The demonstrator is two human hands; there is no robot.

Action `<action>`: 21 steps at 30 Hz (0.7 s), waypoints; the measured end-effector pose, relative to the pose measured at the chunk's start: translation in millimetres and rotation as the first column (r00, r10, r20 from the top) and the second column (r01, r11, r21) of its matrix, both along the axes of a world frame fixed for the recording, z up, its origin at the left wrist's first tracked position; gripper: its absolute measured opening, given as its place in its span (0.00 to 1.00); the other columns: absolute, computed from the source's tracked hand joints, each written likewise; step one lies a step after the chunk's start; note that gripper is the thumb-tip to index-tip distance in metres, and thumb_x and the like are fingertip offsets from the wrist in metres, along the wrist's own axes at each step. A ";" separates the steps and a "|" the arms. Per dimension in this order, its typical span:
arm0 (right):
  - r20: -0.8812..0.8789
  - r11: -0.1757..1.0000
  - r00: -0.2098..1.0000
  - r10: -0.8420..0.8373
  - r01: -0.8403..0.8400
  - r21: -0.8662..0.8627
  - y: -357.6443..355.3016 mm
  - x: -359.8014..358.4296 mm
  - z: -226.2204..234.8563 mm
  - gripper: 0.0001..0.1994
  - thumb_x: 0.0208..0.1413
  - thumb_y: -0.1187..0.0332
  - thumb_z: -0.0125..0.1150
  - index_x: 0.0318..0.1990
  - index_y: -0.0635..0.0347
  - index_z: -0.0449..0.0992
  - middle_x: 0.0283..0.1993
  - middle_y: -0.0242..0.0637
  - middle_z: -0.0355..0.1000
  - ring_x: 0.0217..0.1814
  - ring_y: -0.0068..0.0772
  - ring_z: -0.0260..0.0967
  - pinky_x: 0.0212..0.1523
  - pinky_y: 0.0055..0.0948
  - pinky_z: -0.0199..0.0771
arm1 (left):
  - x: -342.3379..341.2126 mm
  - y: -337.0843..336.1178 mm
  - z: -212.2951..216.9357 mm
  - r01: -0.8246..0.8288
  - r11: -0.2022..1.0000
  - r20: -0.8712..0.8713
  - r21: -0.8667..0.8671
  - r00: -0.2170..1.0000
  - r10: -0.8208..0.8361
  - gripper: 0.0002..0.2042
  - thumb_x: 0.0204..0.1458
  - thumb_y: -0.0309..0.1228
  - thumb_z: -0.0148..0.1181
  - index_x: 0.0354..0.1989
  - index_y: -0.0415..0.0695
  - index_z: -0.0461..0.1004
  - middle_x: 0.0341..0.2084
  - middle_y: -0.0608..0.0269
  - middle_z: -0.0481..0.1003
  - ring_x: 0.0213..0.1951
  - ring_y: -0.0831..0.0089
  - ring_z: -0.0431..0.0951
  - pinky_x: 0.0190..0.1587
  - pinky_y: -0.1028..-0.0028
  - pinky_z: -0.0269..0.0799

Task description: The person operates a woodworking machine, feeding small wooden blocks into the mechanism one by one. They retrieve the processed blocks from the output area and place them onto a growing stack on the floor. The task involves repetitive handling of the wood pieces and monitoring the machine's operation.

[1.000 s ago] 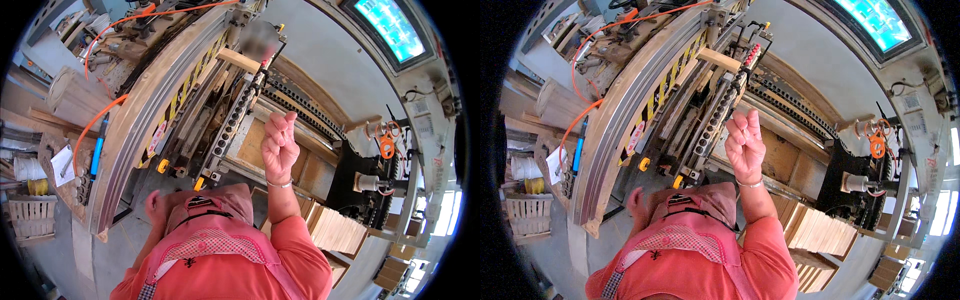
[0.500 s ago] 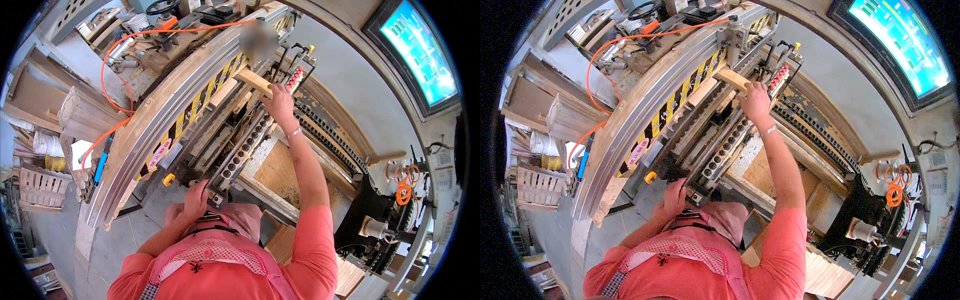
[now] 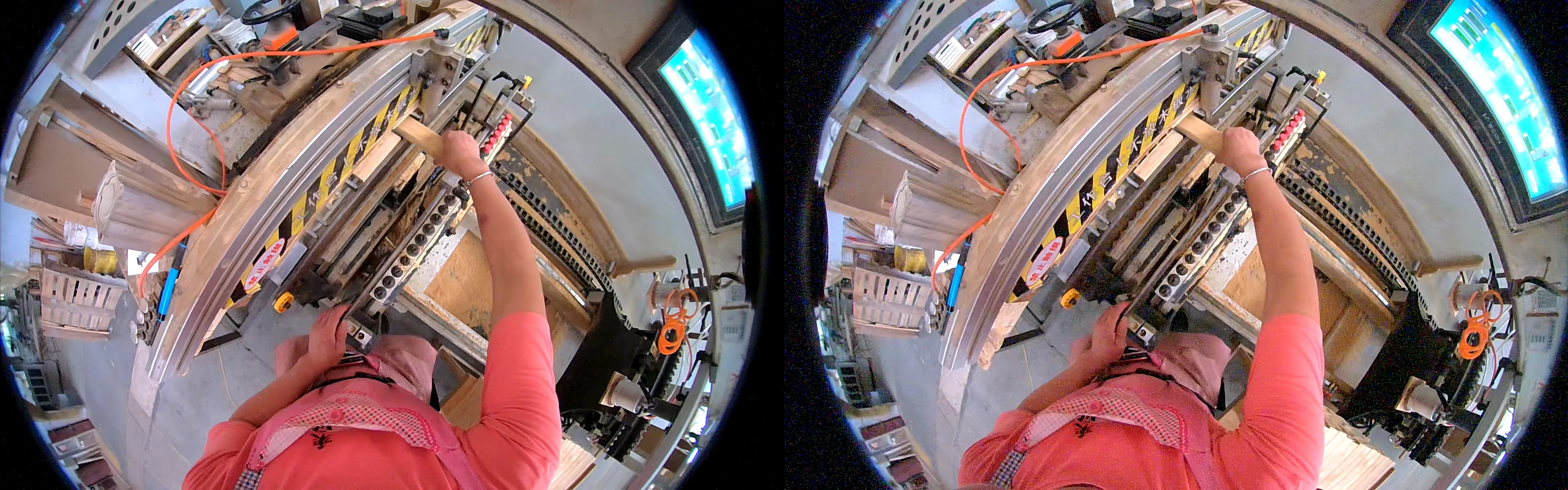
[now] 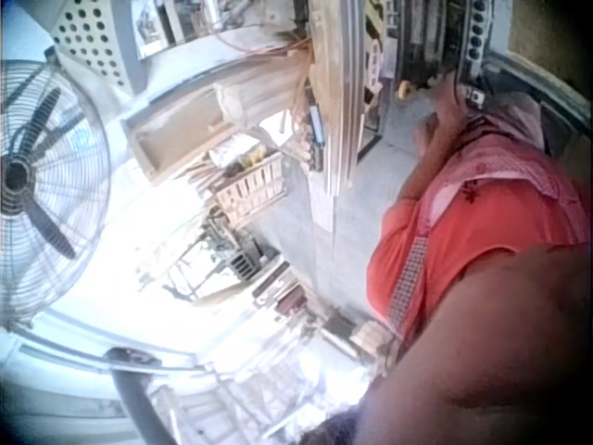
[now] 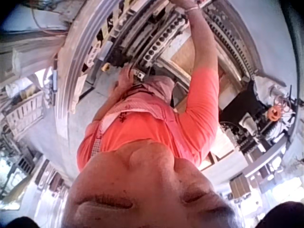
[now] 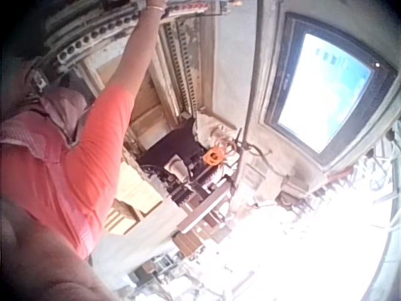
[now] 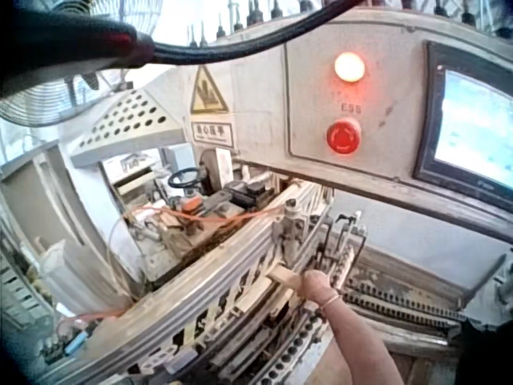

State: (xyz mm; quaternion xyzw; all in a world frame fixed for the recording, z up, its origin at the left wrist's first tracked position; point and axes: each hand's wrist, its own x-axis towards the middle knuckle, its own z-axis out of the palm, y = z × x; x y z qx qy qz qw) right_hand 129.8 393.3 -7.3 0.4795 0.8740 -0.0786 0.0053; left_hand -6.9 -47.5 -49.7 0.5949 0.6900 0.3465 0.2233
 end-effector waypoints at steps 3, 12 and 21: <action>0.004 1.000 1.000 -0.014 0.014 0.016 -4.1 -2.7 -3.6 0.17 0.31 0.59 0.68 0.29 0.61 0.78 0.33 0.45 0.74 0.39 0.44 0.73 0.42 0.36 0.74 | 1.0 1.2 4.4 0.000 1.000 0.012 -0.014 1.000 0.000 0.16 0.50 0.25 0.48 0.48 0.38 0.66 0.41 0.45 0.71 0.41 0.46 0.71 0.44 0.58 0.67; -0.028 0.994 0.994 -0.106 0.106 0.005 -11.8 -4.8 5.5 0.17 0.30 0.59 0.69 0.28 0.62 0.78 0.32 0.46 0.75 0.37 0.45 0.74 0.39 0.37 0.76 | -0.6 1.5 4.2 0.005 1.000 0.011 -0.025 1.000 -0.005 0.16 0.51 0.26 0.48 0.48 0.37 0.65 0.42 0.44 0.71 0.42 0.46 0.70 0.45 0.58 0.67; -0.073 0.985 0.988 -0.135 0.141 0.095 -16.4 -9.9 5.5 0.15 0.29 0.62 0.70 0.26 0.60 0.79 0.30 0.43 0.75 0.35 0.43 0.74 0.37 0.35 0.76 | 0.1 3.2 4.8 0.004 0.999 0.033 -0.033 0.999 -0.003 0.16 0.52 0.26 0.47 0.49 0.37 0.65 0.41 0.44 0.71 0.40 0.44 0.70 0.44 0.57 0.66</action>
